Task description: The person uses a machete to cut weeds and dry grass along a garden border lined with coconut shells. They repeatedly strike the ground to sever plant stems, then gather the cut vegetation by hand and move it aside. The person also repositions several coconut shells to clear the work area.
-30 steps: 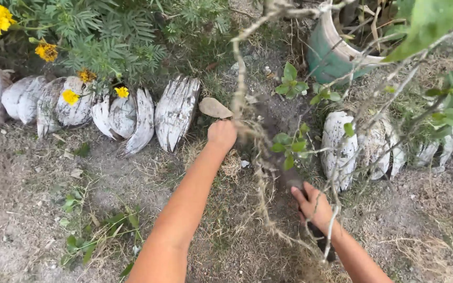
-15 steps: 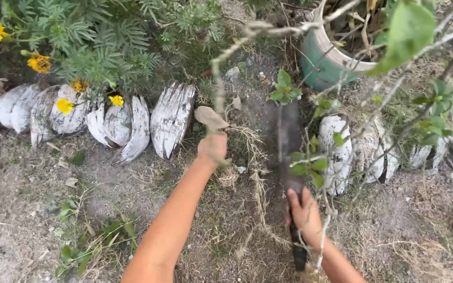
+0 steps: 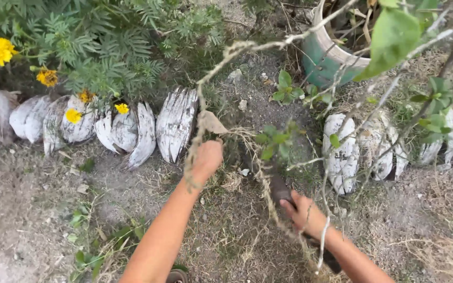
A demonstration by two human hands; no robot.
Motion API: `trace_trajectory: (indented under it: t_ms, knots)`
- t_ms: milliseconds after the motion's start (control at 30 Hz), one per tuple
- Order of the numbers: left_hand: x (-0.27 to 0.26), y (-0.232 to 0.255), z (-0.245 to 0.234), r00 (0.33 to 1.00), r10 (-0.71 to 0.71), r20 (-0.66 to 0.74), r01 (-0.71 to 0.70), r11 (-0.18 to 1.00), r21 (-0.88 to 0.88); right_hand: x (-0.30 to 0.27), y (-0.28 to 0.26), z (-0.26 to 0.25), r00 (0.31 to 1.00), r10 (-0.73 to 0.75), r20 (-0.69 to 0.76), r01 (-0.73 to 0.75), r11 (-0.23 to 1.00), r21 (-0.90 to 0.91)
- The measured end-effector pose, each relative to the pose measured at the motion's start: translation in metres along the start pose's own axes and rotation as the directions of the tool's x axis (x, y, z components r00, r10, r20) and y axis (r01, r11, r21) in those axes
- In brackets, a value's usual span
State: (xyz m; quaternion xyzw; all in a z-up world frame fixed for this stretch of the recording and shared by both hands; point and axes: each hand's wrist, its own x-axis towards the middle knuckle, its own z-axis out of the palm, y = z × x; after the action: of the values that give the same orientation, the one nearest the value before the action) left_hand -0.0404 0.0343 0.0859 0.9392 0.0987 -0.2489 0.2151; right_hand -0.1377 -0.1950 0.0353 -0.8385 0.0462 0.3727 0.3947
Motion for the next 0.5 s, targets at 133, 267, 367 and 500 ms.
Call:
trace_trajectory:
  t_ms: [133,267,367,500]
  knots:
    - [-0.013,-0.002,-0.004,0.999,-0.023,0.041,0.022,0.999,0.030,-0.009,-0.008,-0.017,0.985,0.061,-0.159,-0.060,0.998,0.007]
    - [0.061,-0.046,0.055,0.952,0.294,-0.082,-0.149,0.683,0.715,-0.012,-0.005,-0.008,0.964,0.068,-0.258,-0.024,0.985,0.173]
    - [0.047,-0.045,0.048,0.986,0.157,0.059,-0.167,0.898,0.406,-0.016,-0.008,-0.001,0.968,0.110,0.227,-0.070,0.982,-0.174]
    - [-0.009,-0.042,0.011,0.997,-0.016,0.073,0.034,0.970,-0.243,-0.018,0.020,0.024,0.996,-0.086,0.029,0.090,0.922,-0.377]
